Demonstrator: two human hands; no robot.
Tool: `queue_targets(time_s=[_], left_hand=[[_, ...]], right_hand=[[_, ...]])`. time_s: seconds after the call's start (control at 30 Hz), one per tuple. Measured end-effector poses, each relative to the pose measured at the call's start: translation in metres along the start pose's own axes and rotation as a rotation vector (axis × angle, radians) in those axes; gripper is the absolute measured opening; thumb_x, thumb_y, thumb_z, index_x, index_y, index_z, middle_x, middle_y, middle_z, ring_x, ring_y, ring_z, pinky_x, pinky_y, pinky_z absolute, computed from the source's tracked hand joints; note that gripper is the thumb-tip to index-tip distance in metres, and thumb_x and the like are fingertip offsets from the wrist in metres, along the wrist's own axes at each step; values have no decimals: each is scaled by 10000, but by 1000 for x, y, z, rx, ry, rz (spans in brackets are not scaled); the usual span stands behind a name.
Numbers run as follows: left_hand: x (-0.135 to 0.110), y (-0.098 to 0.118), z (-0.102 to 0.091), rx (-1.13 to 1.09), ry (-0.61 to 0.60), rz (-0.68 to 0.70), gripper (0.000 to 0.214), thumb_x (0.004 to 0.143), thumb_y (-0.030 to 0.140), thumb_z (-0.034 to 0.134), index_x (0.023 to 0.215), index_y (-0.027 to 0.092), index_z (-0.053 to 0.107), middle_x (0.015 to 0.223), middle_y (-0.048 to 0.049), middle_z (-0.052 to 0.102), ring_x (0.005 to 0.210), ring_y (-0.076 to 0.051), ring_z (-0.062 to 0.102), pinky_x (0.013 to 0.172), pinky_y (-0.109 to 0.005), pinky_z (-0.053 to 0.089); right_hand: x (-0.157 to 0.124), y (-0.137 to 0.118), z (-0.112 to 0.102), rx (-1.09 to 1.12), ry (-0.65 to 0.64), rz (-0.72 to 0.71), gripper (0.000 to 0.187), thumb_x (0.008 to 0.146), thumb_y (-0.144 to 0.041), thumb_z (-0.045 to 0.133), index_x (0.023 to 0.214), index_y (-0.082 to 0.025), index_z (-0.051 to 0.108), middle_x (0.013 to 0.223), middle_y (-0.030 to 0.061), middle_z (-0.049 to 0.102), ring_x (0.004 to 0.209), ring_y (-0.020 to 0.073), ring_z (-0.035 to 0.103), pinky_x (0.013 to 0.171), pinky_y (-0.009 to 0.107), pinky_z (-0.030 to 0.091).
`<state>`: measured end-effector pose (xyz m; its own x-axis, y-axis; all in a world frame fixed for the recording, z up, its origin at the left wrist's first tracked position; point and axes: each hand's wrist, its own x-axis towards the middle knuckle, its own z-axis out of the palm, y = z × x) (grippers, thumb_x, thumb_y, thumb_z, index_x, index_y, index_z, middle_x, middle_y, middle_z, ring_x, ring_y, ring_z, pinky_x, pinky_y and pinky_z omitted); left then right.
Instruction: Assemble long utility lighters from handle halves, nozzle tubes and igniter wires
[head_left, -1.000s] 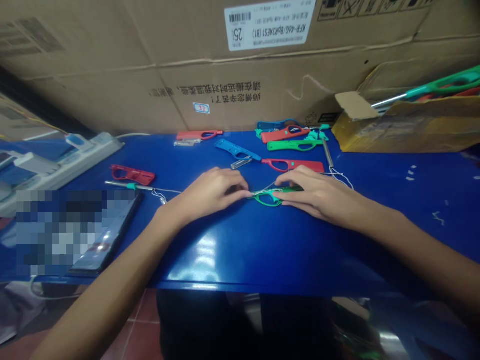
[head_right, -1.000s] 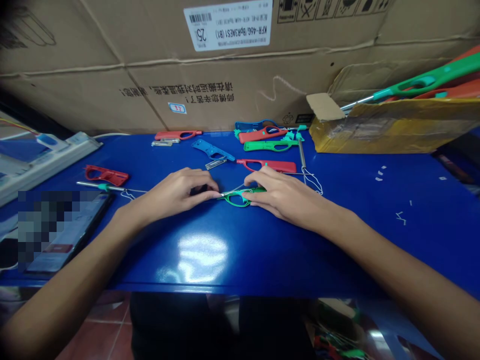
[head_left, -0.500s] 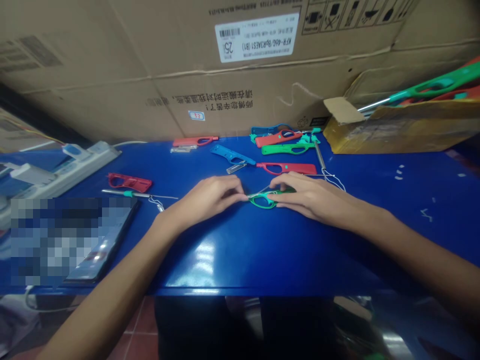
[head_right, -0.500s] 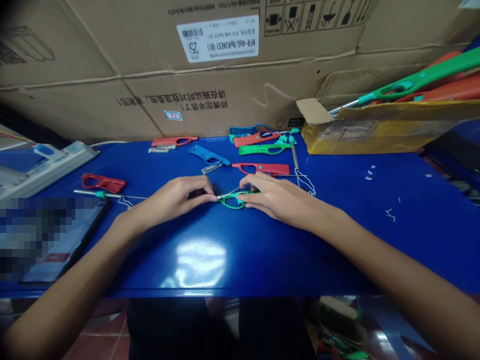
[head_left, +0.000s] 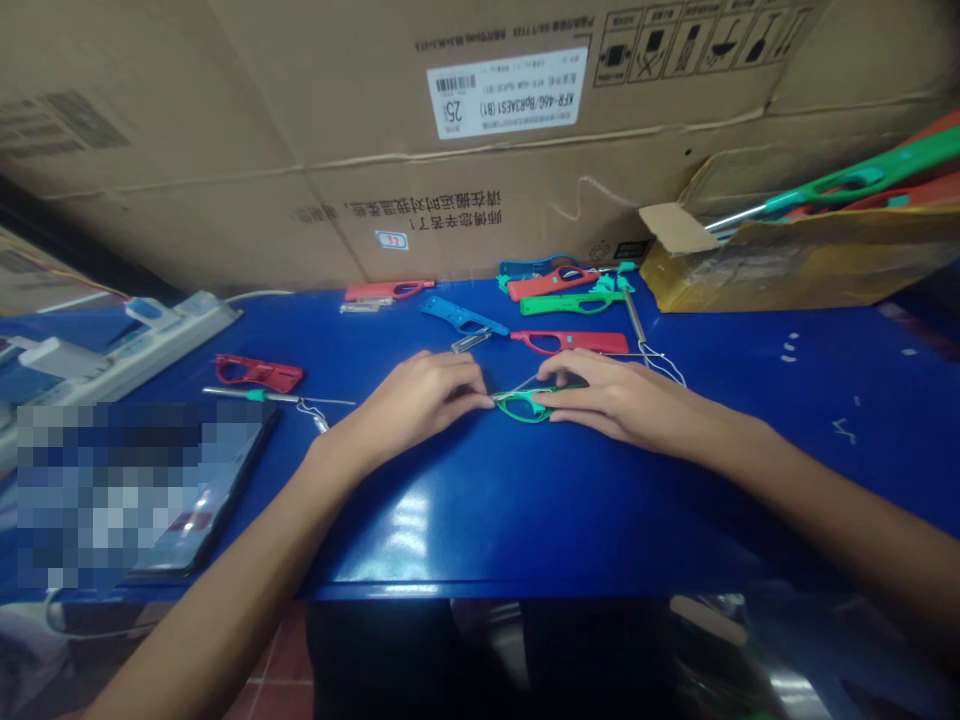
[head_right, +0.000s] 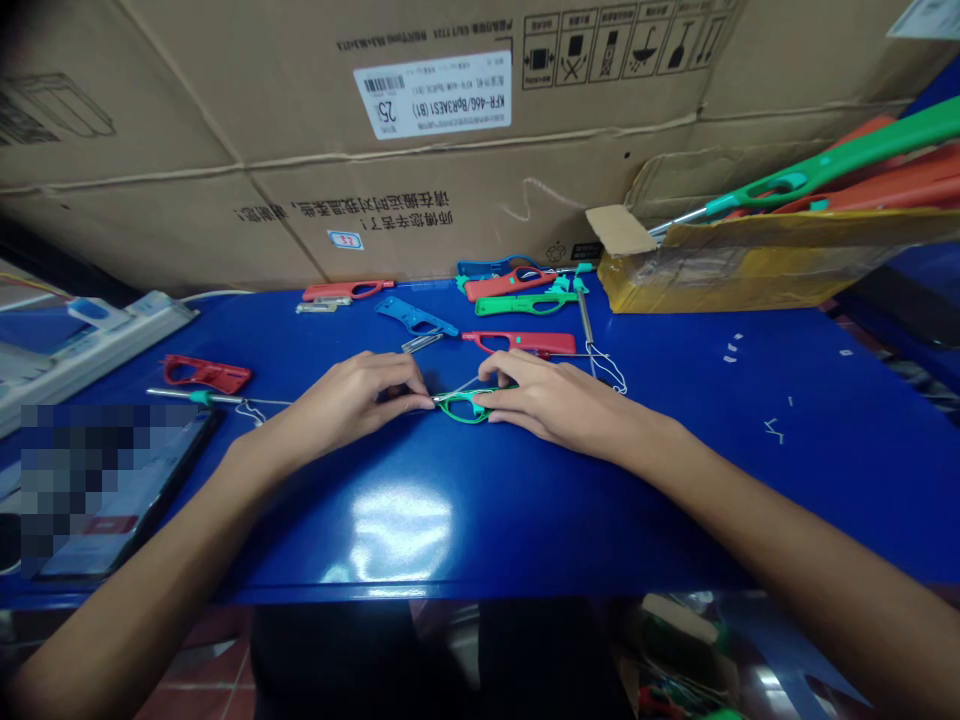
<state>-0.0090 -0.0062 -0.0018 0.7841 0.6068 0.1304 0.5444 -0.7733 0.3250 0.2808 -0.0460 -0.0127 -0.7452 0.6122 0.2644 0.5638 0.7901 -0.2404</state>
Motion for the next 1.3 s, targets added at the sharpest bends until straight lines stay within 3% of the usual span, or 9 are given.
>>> queue_targets(time_s=[0.33, 0.5, 0.67, 0.8, 0.93, 1.03, 1.17, 1.23, 1.3], left_hand=[[0, 5, 1, 129, 28, 24, 209, 1024, 378, 577, 946, 208, 671, 956, -15, 705, 922, -185, 638, 841, -335, 366], [0, 8, -2, 179, 26, 15, 227, 1026, 379, 559, 914, 199, 642, 935, -16, 701, 911, -199, 612, 853, -354, 347], [-5, 3, -8, 177, 7, -6, 224, 1012, 383, 562, 919, 197, 647, 915, -21, 692, 869, -192, 603, 910, -375, 360], [-10, -3, -14, 160, -16, -33, 248, 995, 434, 566, 943, 206, 649, 971, -24, 698, 907, -209, 618, 939, -406, 376], [-12, -9, -17, 94, 30, -104, 302, 979, 476, 557, 1105, 203, 581, 1105, -49, 681, 920, -216, 642, 910, -413, 431], [-10, -13, -16, 129, 111, -154, 264, 1018, 384, 475, 1175, 191, 564, 1197, -83, 656, 1017, -238, 639, 907, -418, 460], [-5, -18, -8, 186, 146, -131, 367, 1060, 420, 420, 1293, 202, 601, 1416, -111, 571, 1277, -286, 549, 1027, -465, 445], [-3, -19, -4, 179, 123, -113, 420, 1066, 458, 411, 1360, 211, 581, 1461, -112, 555, 1322, -289, 528, 1057, -475, 432], [-2, -18, -1, 183, 103, -121, 443, 1063, 472, 420, 1381, 201, 569, 1436, -120, 585, 1306, -290, 548, 1046, -468, 441]], right_hand=[[1, 0, 0, -28, 7, -36, 347, 1050, -323, 473, 1298, -192, 677, 1294, 135, 629, 1107, 237, 639, 879, 408, 595], [1, 1, -7, -81, 105, -42, 332, 1032, -325, 520, 1303, -198, 664, 1286, 122, 642, 1167, 246, 613, 924, 402, 573], [-11, 30, -31, -93, 306, 143, 424, 1020, -314, 546, 1434, -220, 557, 1239, 136, 664, 1030, 224, 652, 926, 395, 537], [-32, 62, -54, -221, 505, 336, 343, 978, -334, 613, 1278, -180, 681, 1008, 125, 743, 709, 176, 602, 722, 347, 509], [-43, 76, -64, -227, 564, 477, 294, 928, -336, 654, 1101, -125, 764, 874, 113, 761, 593, 138, 549, 628, 298, 453], [-47, 81, -69, -184, 519, 604, 274, 903, -330, 680, 1041, -117, 784, 768, 84, 744, 589, 132, 563, 627, 287, 442], [-61, 90, -88, -103, 200, 845, 276, 871, -401, 732, 739, -162, 771, 514, 1, 617, 466, 100, 496, 533, 280, 372], [-71, 97, -102, -60, 60, 932, 345, 848, -474, 734, 689, -169, 758, 490, -5, 610, 430, 87, 492, 527, 282, 374], [-83, 105, -115, -16, -16, 1020, 331, 774, -486, 778, 695, -164, 779, 533, 23, 668, 468, 106, 574, 569, 290, 424]])
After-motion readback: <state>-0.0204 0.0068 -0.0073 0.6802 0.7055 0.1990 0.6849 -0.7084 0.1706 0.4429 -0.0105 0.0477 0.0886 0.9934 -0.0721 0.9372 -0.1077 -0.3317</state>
